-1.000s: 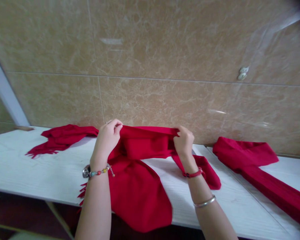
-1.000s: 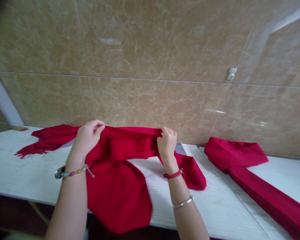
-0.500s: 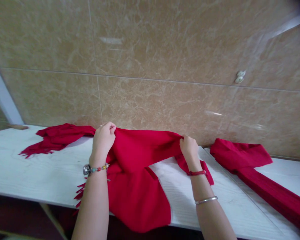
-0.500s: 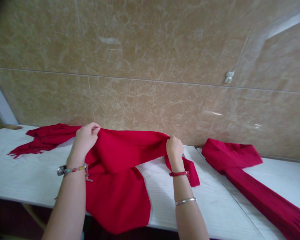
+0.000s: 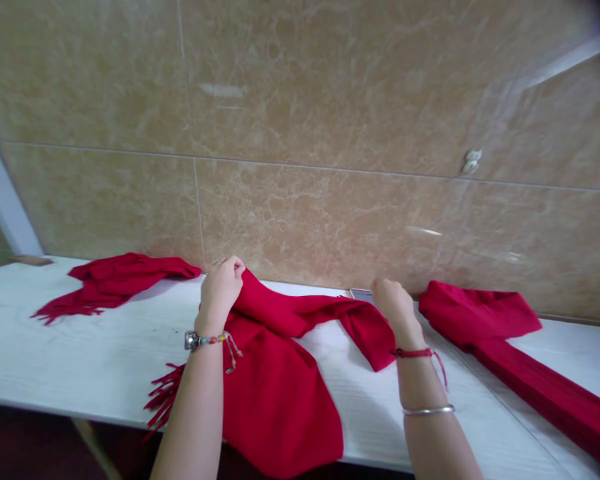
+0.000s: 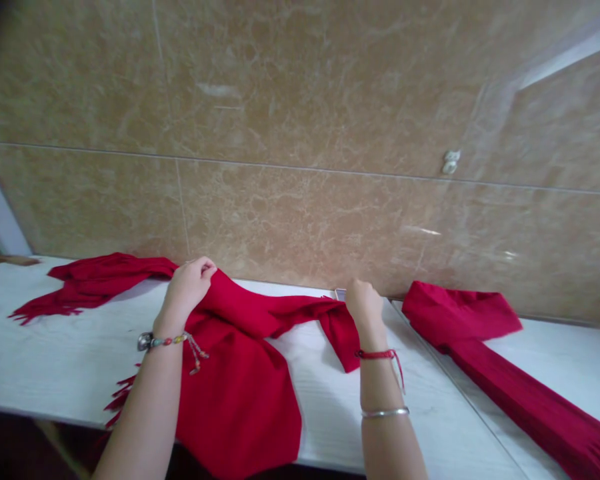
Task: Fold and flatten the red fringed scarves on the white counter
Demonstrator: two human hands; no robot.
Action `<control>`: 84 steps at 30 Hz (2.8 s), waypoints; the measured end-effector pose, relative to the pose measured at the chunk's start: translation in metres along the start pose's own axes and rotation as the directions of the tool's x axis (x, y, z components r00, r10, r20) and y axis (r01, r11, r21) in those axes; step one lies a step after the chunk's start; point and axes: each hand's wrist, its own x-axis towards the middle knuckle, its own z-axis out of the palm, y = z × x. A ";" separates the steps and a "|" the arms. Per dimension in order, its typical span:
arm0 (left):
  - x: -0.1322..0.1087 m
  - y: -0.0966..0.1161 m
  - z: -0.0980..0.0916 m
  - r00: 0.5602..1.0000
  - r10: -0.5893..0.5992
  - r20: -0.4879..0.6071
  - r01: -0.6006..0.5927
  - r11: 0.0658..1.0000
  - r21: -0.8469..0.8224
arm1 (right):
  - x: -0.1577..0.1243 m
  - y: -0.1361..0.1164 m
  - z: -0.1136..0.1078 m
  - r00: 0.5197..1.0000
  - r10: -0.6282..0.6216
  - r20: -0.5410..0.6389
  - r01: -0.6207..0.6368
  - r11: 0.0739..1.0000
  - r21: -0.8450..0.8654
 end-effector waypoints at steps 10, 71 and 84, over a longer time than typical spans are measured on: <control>-0.009 0.032 -0.017 0.909 0.398 0.119 -0.334 0.871 -0.359 | -0.017 -0.067 0.000 0.804 -0.581 -0.128 0.529 0.601 0.599; -0.027 0.045 -0.054 0.991 -0.003 0.132 -0.010 0.995 0.101 | -0.023 -0.079 -0.009 0.836 -0.529 -0.146 0.512 0.657 0.553; -0.038 0.074 -0.044 0.878 0.349 0.327 -0.255 0.920 -0.298 | -0.044 -0.096 -0.037 0.756 -0.560 -0.339 0.654 0.619 0.435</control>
